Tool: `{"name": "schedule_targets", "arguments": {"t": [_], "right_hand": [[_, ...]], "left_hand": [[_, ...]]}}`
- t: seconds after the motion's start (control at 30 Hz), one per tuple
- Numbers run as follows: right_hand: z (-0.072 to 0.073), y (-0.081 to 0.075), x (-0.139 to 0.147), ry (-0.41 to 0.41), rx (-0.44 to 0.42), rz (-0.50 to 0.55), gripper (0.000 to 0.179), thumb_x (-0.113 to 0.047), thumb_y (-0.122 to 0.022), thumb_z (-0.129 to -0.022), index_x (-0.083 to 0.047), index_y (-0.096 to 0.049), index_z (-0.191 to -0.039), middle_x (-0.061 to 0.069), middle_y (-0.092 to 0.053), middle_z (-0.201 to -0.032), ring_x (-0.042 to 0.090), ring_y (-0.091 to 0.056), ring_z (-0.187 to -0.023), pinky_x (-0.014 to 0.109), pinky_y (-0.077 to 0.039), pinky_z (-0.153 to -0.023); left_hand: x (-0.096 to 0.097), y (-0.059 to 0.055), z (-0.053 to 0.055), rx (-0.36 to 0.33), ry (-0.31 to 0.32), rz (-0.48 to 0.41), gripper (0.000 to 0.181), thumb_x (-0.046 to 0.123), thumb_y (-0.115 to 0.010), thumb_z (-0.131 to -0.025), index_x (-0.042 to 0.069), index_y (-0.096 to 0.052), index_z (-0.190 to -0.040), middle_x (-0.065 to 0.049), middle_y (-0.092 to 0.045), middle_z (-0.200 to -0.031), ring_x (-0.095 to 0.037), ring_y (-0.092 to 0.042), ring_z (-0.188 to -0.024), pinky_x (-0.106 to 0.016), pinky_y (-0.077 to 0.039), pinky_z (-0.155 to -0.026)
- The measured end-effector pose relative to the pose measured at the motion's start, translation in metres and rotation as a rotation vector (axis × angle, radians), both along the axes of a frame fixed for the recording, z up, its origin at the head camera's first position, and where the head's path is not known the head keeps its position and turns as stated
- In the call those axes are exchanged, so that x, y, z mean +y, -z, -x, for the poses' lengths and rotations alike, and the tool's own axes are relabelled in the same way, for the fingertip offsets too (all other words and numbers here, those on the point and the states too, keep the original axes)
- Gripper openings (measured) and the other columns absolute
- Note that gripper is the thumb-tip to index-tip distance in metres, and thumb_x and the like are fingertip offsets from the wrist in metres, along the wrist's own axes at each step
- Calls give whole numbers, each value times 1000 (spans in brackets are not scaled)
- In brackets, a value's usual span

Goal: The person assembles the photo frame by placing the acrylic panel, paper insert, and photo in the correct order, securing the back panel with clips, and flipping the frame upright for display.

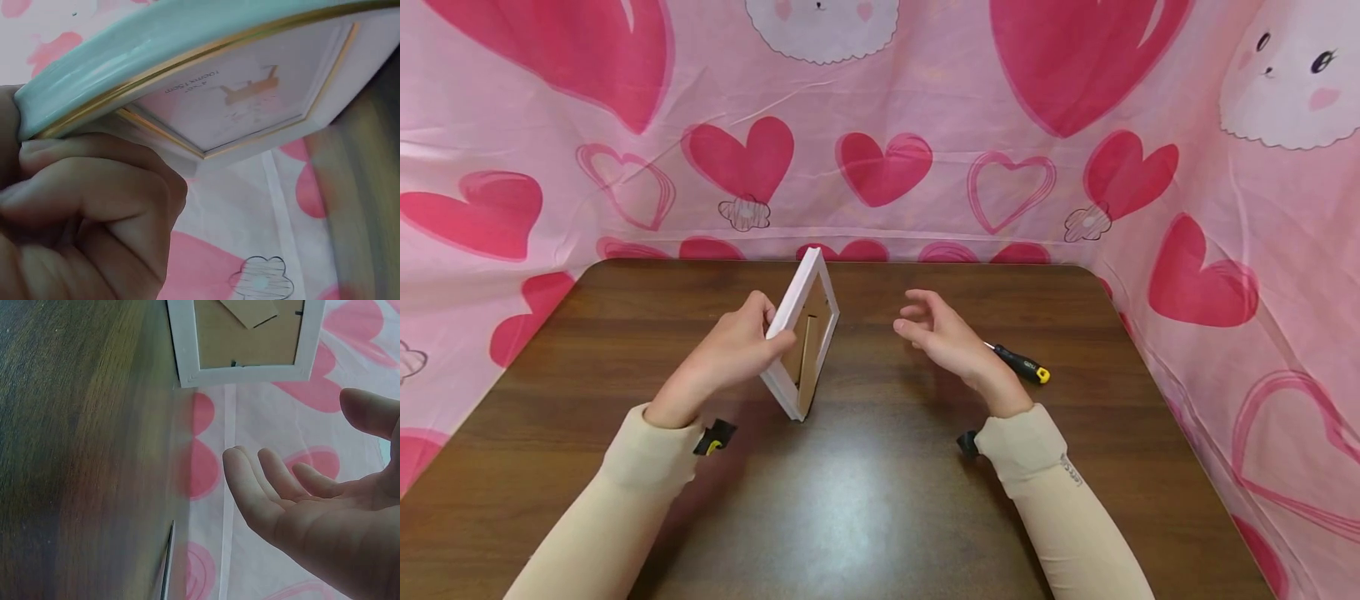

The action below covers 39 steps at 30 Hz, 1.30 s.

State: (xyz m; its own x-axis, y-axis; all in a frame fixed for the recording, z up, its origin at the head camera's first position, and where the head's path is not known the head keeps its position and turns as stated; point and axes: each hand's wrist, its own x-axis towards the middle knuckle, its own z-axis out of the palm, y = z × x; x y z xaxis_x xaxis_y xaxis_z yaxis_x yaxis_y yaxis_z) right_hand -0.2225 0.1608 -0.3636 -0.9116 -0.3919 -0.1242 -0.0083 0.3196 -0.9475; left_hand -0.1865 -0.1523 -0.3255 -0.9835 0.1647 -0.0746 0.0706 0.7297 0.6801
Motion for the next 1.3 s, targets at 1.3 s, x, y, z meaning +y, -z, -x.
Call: {"name": "schedule_targets", "arguments": {"t": [1.3], "right_hand": [[8, -2, -21, 39, -158, 283, 68, -29, -55, -111, -6, -20, -165, 23, -37, -162, 45, -52, -138, 46, -57, -106]], "left_hand": [[68, 12, -11, 42, 125, -110, 45, 41, -80, -89, 12, -49, -104, -11, -63, -83, -25, -65, -74, -34, -54, -60]]}}
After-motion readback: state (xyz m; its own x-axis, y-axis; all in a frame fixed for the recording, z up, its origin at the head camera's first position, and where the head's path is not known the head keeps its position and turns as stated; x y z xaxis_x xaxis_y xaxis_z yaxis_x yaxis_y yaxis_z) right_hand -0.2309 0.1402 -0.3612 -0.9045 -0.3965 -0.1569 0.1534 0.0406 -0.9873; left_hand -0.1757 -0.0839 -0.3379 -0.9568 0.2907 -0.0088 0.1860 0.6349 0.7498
